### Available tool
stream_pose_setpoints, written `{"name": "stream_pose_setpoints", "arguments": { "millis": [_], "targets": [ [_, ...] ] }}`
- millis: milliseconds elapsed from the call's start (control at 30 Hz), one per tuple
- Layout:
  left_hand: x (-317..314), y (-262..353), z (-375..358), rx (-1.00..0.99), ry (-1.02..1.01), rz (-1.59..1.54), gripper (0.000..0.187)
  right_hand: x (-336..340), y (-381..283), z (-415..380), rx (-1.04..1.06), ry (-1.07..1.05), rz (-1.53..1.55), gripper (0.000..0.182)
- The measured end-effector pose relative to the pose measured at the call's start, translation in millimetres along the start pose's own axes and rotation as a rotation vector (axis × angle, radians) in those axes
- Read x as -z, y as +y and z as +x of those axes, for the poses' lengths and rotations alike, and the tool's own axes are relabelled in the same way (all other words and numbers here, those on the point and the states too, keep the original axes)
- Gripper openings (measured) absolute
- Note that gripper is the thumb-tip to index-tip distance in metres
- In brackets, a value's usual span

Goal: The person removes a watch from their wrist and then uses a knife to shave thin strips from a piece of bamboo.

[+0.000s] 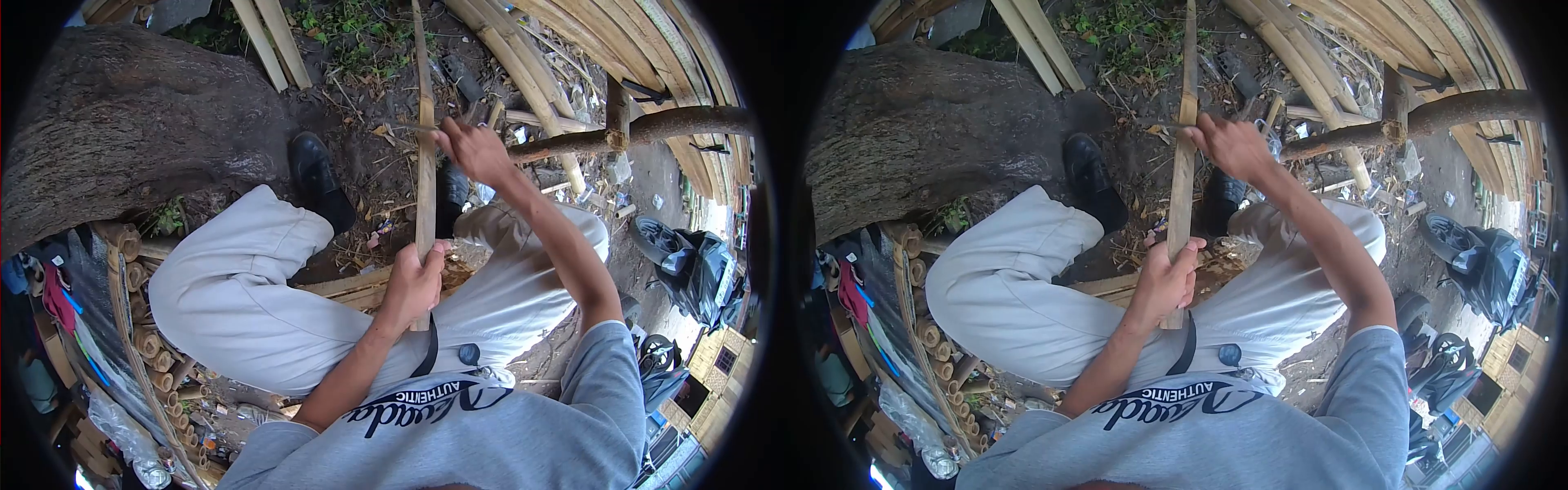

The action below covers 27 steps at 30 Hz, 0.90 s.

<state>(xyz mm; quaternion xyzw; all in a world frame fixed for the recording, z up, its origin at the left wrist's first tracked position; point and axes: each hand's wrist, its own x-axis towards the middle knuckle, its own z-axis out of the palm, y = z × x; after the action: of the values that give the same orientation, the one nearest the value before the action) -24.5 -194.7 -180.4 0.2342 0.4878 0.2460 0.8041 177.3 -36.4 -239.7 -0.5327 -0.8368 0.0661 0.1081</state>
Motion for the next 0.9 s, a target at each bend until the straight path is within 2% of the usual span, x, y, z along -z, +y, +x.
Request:
{"name": "stream_pose_setpoints", "arguments": {
  "millis": [33,100,200,300,367,400,467,500,533,600,733,800,900],
  "targets": [
    [0,-1,1,-0.002,0.001,0.01,0.032,7,-13,-14,0.003,-0.001,-0.002,0.041],
    [0,-2,2,-0.005,-0.001,0.021,0.032,17,-30,-33,0.158,-0.209,-0.018,0.041],
    [-4,-4,3,0.006,0.018,0.011,0.032,11,-18,-32,0.187,-0.156,-0.1,0.042],
    [-5,-4,2,0.013,0.023,0.038,0.033,-13,28,0,0.098,-0.113,-0.18,0.044],
    [-6,-5,2,-0.017,0.025,0.047,0.033,-42,79,36,-0.066,-0.181,-0.239,0.044],
    [-5,-3,1,-0.017,0.029,0.051,0.033,-40,84,45,-0.066,-0.178,-0.235,0.044],
    [0,4,-1,0.021,0.018,-0.027,0.033,-35,92,58,0.126,-0.107,-0.356,0.045],
    [1,5,-1,0.026,0.018,-0.027,0.033,-33,92,60,0.127,-0.099,-0.372,0.045],
    [1,6,-1,0.029,0.003,-0.06,0.033,-33,89,57,0.127,-0.105,-0.372,0.045],
    [-2,4,0,0.028,-0.019,-0.094,0.032,-30,82,47,0.113,0.024,-0.353,0.044],
    [-4,3,0,0.016,-0.021,-0.057,0.032,-3,31,17,-0.136,-0.108,-0.124,0.04],
    [-4,5,0,0.018,-0.023,-0.074,0.032,18,-9,-9,-0.06,-0.036,-0.014,0.037],
    [-7,7,-2,-0.01,0.033,-0.107,0.024,56,-61,-47,0.103,-0.118,0.089,0.036]
  ]
}}
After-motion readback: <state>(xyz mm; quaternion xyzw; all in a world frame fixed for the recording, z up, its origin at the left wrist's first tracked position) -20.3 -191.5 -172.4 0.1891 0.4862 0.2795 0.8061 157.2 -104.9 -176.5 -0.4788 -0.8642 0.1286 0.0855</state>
